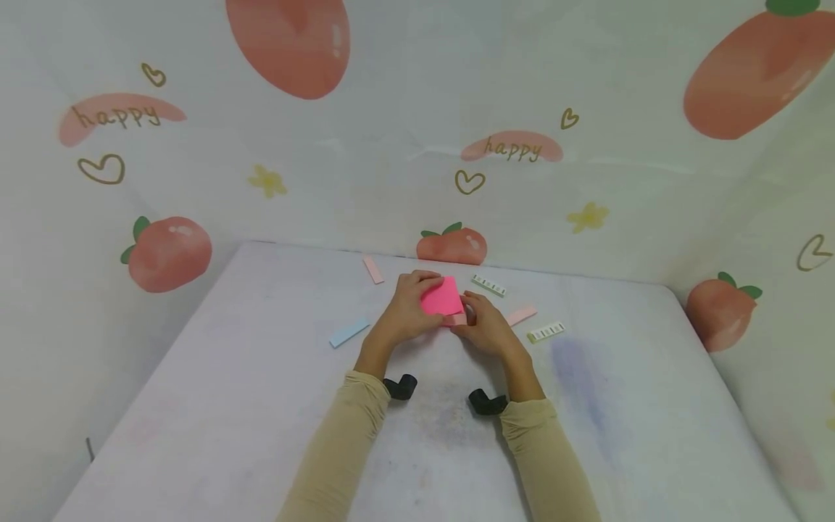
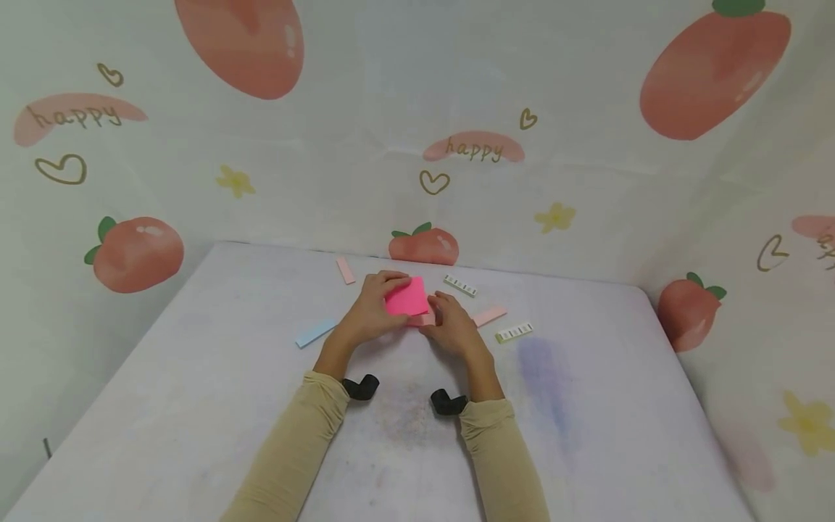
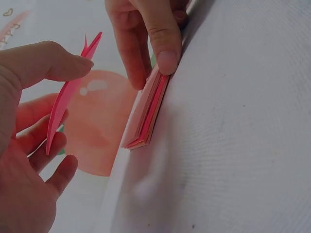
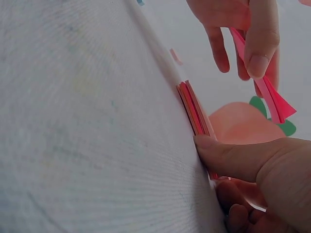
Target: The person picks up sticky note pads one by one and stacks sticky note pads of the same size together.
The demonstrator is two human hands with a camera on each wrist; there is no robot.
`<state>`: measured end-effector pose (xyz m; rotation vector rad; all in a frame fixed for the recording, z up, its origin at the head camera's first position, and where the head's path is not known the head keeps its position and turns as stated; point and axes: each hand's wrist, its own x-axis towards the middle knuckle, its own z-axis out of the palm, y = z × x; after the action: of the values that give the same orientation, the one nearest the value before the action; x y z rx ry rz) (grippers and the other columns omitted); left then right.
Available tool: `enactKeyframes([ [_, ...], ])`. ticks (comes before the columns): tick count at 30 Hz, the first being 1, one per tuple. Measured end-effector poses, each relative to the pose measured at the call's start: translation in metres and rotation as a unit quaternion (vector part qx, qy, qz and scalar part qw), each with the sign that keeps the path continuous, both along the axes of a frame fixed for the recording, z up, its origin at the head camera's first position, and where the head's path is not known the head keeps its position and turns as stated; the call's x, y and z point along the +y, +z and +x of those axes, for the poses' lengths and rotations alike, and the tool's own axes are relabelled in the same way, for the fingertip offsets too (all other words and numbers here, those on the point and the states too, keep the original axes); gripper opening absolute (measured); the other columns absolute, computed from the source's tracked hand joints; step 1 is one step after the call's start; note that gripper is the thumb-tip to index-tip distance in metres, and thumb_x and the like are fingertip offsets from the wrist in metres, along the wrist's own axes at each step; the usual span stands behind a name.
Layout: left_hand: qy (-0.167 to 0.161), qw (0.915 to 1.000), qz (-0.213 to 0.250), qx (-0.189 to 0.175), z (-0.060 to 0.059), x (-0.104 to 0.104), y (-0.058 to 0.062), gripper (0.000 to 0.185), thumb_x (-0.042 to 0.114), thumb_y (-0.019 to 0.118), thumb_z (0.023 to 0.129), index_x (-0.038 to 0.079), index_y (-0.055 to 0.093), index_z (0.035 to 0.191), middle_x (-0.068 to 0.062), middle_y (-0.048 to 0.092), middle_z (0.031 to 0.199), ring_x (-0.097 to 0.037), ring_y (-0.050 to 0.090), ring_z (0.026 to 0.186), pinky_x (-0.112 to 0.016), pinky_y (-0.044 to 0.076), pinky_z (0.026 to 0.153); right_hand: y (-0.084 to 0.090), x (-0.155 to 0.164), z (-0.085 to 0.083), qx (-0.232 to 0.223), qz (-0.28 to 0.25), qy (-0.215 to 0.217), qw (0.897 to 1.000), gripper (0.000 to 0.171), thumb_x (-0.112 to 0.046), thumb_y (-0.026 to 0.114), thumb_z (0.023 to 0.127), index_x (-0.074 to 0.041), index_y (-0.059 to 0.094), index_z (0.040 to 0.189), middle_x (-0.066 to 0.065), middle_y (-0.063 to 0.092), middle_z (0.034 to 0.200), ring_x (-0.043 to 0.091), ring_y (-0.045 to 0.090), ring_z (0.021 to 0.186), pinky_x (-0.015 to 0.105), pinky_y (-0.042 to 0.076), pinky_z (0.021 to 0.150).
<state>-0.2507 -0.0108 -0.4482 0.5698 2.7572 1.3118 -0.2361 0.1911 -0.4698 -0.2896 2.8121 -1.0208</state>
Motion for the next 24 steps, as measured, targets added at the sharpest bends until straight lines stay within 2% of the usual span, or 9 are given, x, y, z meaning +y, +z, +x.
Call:
enactKeyframes([
  [9,-0.001,0.9997,-0.023,0.011,-0.001,-0.002,-0.004,0.071,0.026,0.081,0.082,0.016,0.055,0.147,0.001,0.048,0.151,-0.023,0.037,0.141,-0.045,0.051,0.106,0.0,0.0,0.0,0.004,-0.004,0.003,1.0,0.068,-0.021,0.077,0.09,-0.002,0.049,0.149,0.021,0.038,0.161,0.04,0.037,0.15,0.055,0.034,0.12],
  [12,0.002,0.9995,-0.03,0.007,-0.001,-0.004,-0.006,0.07,0.024,0.08,0.083,0.018,0.054,0.148,0.002,0.047,0.152,-0.023,0.037,0.142,-0.045,0.05,0.108,0.002,0.002,0.001,0.004,-0.005,0.008,1.0,0.068,-0.021,0.078,0.09,-0.002,0.05,0.148,0.022,0.037,0.161,0.04,0.041,0.147,0.054,0.038,0.118],
  [16,0.0,0.9995,-0.031,0.002,-0.002,-0.005,-0.007,0.07,0.021,0.079,0.082,0.02,0.054,0.148,0.002,0.047,0.152,-0.023,0.037,0.142,-0.046,0.048,0.11,0.008,0.005,0.002,0.008,-0.017,0.005,1.0,0.065,-0.021,0.076,0.092,-0.002,0.051,0.148,0.023,0.039,0.159,0.038,0.062,0.125,0.051,0.05,0.106],
  [19,-0.004,0.9996,-0.029,-0.001,-0.002,-0.005,-0.008,0.07,0.02,0.079,0.082,0.02,0.053,0.147,0.001,0.047,0.152,-0.024,0.038,0.141,-0.046,0.048,0.109,0.012,0.007,0.002,0.02,-0.035,-0.002,0.999,0.056,-0.019,0.071,0.095,-0.002,0.053,0.146,0.022,0.046,0.153,0.034,0.07,0.105,0.047,0.057,0.094],
  [24,-0.016,0.9995,-0.026,0.002,-0.002,-0.003,-0.007,0.071,0.019,0.079,0.081,0.019,0.053,0.147,-0.001,0.049,0.15,-0.025,0.039,0.14,-0.047,0.05,0.106,0.015,0.008,0.002,0.039,-0.058,-0.025,0.997,0.045,-0.021,0.064,0.1,-0.005,0.058,0.142,0.019,0.058,0.141,0.032,0.071,0.103,0.046,0.058,0.089],
])
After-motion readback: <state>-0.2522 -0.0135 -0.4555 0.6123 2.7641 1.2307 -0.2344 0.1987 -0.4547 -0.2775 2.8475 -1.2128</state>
